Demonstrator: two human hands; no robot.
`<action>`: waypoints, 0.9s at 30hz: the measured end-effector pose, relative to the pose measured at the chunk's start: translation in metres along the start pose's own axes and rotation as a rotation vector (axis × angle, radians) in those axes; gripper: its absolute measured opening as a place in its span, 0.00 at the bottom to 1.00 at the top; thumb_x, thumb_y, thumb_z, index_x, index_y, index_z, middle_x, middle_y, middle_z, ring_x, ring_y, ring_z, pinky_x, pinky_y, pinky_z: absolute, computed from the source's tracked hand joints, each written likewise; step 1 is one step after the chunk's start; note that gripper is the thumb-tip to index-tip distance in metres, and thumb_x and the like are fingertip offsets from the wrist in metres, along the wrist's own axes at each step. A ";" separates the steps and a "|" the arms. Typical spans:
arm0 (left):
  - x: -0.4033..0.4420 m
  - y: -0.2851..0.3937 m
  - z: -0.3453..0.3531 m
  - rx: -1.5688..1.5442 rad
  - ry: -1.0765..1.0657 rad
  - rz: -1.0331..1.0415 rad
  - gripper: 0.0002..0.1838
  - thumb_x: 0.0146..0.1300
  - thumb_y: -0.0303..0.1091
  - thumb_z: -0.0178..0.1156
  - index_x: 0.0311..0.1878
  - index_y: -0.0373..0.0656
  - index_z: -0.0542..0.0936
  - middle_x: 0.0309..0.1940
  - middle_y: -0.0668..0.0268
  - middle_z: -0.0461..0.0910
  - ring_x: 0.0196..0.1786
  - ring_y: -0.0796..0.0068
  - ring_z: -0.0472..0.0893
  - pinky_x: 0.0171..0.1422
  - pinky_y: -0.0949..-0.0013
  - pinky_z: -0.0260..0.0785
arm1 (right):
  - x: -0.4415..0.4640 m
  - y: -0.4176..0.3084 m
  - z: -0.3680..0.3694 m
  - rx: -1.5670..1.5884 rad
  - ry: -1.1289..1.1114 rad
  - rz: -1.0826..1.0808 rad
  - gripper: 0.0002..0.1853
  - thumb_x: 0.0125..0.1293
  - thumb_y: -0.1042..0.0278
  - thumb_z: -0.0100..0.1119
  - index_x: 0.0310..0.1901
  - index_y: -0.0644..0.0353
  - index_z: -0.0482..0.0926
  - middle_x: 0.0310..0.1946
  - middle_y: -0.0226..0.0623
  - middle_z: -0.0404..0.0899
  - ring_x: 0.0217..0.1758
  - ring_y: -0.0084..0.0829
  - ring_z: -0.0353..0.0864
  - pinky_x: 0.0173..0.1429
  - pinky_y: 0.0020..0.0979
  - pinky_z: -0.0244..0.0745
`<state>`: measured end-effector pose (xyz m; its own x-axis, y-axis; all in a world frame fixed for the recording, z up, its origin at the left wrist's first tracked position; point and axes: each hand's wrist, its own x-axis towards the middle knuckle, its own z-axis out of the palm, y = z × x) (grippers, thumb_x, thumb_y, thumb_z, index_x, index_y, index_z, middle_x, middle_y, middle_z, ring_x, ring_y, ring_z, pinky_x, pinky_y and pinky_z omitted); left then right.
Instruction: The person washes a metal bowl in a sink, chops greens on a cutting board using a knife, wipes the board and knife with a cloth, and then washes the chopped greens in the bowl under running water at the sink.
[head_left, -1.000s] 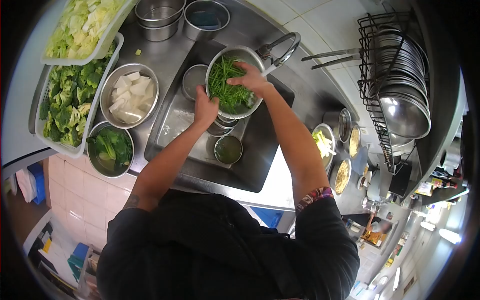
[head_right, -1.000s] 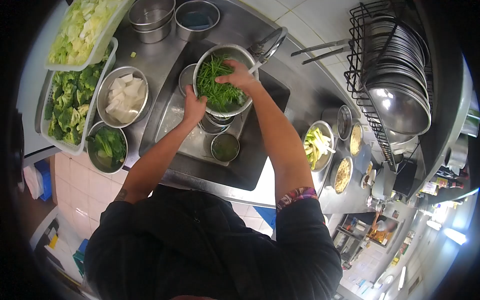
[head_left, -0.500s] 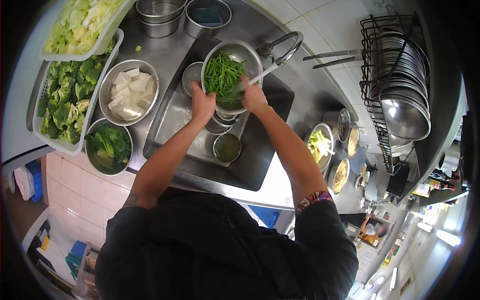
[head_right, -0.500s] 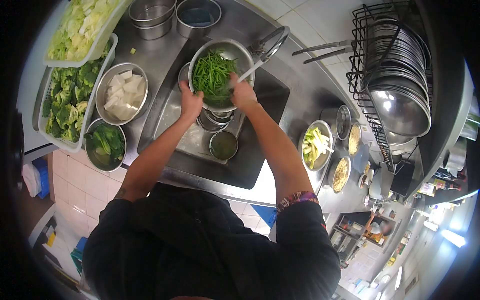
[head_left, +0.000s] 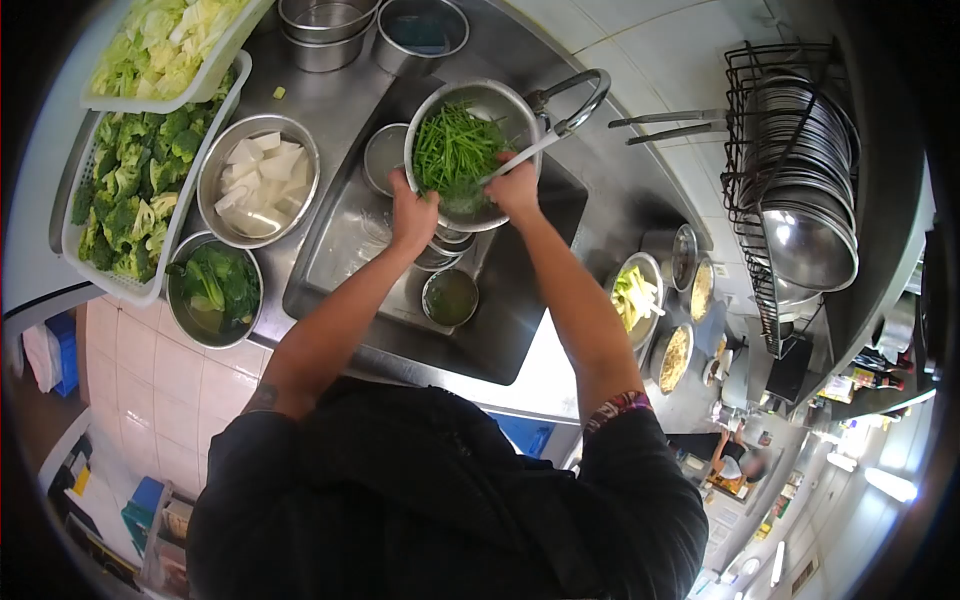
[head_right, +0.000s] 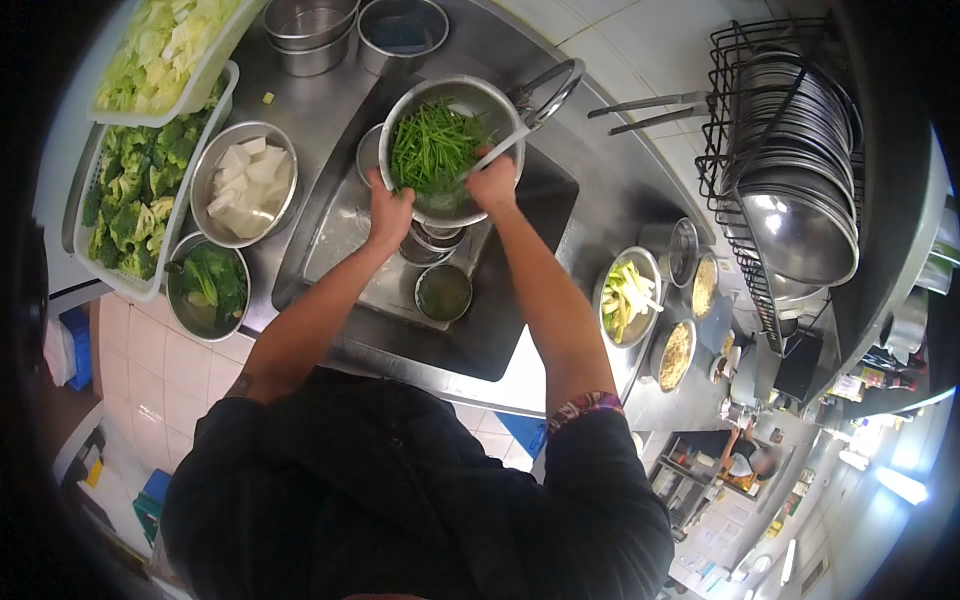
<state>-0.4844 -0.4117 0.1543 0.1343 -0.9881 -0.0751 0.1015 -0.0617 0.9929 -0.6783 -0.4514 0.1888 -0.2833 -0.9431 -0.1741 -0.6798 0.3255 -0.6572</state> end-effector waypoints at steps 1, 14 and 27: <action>-0.001 -0.001 -0.003 0.007 -0.003 -0.005 0.24 0.60 0.18 0.56 0.59 0.31 0.60 0.53 0.40 0.76 0.58 0.41 0.78 0.64 0.54 0.67 | 0.000 0.001 -0.005 0.005 -0.003 0.007 0.26 0.51 0.78 0.65 0.56 0.68 0.80 0.42 0.52 0.86 0.43 0.46 0.88 0.51 0.38 0.82; -0.015 -0.022 -0.012 0.026 -0.272 -0.528 0.28 0.59 0.21 0.54 0.61 0.35 0.57 0.52 0.48 0.74 0.49 0.54 0.82 0.38 0.57 0.85 | -0.037 0.010 -0.001 -0.410 -0.214 -0.208 0.26 0.51 0.73 0.71 0.56 0.55 0.84 0.55 0.55 0.80 0.59 0.52 0.79 0.64 0.42 0.75; -0.016 -0.011 -0.006 -0.084 -0.190 -0.576 0.26 0.62 0.24 0.57 0.58 0.35 0.56 0.51 0.46 0.74 0.42 0.58 0.84 0.34 0.61 0.82 | -0.014 -0.035 -0.035 -0.139 -0.321 0.051 0.24 0.64 0.57 0.68 0.59 0.59 0.82 0.38 0.50 0.87 0.46 0.39 0.87 0.54 0.37 0.78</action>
<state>-0.4816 -0.3948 0.1442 -0.1428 -0.8076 -0.5721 0.1840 -0.5897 0.7864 -0.6743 -0.4474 0.2395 -0.1072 -0.8917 -0.4398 -0.7624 0.3577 -0.5393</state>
